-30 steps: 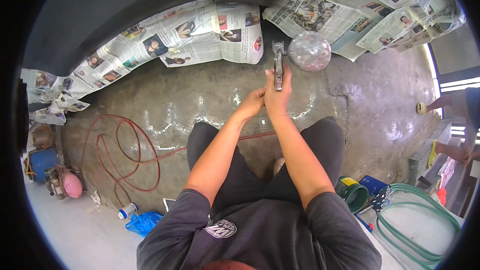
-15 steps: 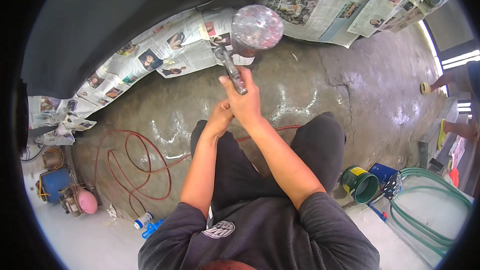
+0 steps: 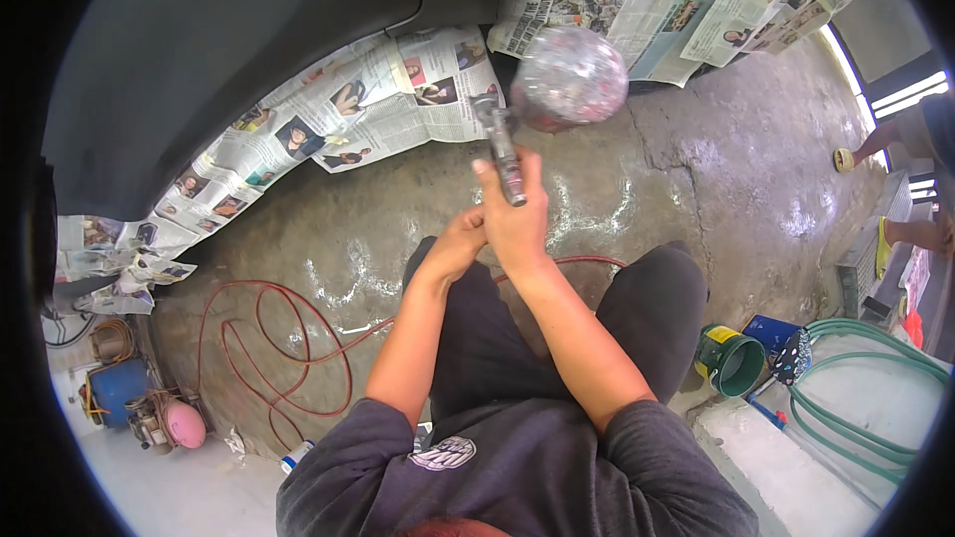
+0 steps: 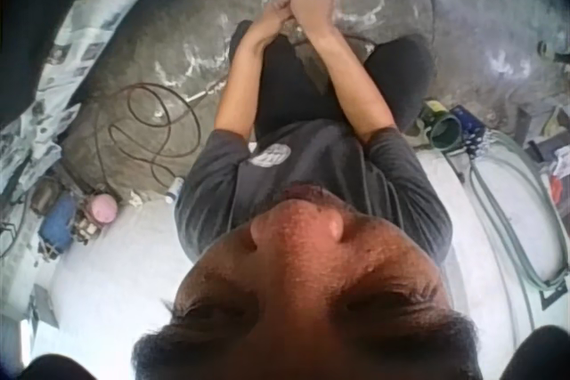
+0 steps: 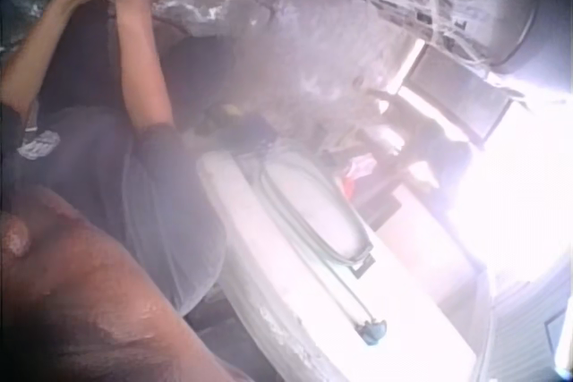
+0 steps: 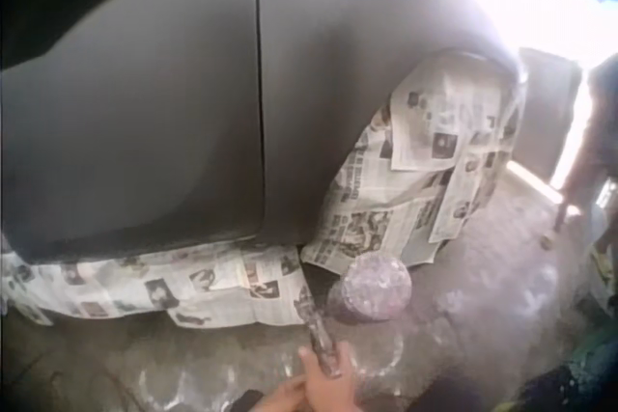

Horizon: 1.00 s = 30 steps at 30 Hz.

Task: The person spray-paints the side of a car using a spray gun, moving the gun in sweeping motions while occasionally touching the car body.

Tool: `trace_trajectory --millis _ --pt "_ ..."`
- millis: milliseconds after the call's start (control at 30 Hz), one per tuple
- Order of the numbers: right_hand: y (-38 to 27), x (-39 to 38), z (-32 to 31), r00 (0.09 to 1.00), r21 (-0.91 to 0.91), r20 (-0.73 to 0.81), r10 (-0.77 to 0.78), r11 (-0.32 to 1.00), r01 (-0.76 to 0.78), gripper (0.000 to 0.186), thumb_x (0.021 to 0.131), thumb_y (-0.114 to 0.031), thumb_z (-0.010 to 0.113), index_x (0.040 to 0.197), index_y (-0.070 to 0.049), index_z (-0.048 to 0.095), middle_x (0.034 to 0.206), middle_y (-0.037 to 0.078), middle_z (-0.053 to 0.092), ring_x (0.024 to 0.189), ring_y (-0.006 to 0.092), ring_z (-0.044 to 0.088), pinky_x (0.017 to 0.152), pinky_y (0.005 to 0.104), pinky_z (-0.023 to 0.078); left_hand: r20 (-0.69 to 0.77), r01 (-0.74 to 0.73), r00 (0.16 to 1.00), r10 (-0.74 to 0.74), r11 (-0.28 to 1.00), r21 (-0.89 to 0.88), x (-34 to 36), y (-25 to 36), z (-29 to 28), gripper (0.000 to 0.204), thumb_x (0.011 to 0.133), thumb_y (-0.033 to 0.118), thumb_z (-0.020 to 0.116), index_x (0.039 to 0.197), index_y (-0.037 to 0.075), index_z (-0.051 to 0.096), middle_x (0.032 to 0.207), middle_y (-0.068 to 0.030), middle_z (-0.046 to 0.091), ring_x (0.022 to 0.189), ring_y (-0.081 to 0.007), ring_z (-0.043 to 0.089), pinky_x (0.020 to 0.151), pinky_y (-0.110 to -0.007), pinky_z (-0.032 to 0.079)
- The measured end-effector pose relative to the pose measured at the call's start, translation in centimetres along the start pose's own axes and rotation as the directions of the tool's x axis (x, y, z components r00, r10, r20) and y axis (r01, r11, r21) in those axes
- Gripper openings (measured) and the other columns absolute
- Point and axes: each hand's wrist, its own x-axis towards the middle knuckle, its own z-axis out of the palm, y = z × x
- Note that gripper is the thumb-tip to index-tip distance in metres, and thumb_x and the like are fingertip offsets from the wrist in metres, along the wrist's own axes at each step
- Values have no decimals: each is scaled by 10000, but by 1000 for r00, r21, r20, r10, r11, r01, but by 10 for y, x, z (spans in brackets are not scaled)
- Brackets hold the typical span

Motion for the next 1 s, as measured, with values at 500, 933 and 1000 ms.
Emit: trace_trajectory --millis 500,933,1000 --pt "-9 2 24 980 -49 122 -160 985 167 345 953 -182 744 1209 -17 583 912 33 667 805 100 570 748 280 491 -89 -101 992 90 988 -120 -9 8 -1 278 1025 183 639 1238 6 666 1143 -36 709 1043 -103 643 944 -299 494" --pt "-28 -12 66 880 100 391 -268 963 249 431 887 -263 806 1202 -33 624 999 170 721 872 308 719 765 377 547 -375 -361 891 257 902 -239 -54 20 -17 241 972 115 684 1196 25 687 1150 -50 721 1037 -106 660 911 -298 502" --pt "-26 -10 49 916 44 317 -247 968 246 410 895 -244 800 1200 -35 622 972 152 717 843 245 705 750 357 541 -308 -314 921 238 923 -225 -40 8 -14 245 980 131 677 1200 24 685 1156 -49 719 1041 -102 654 912 -299 499"
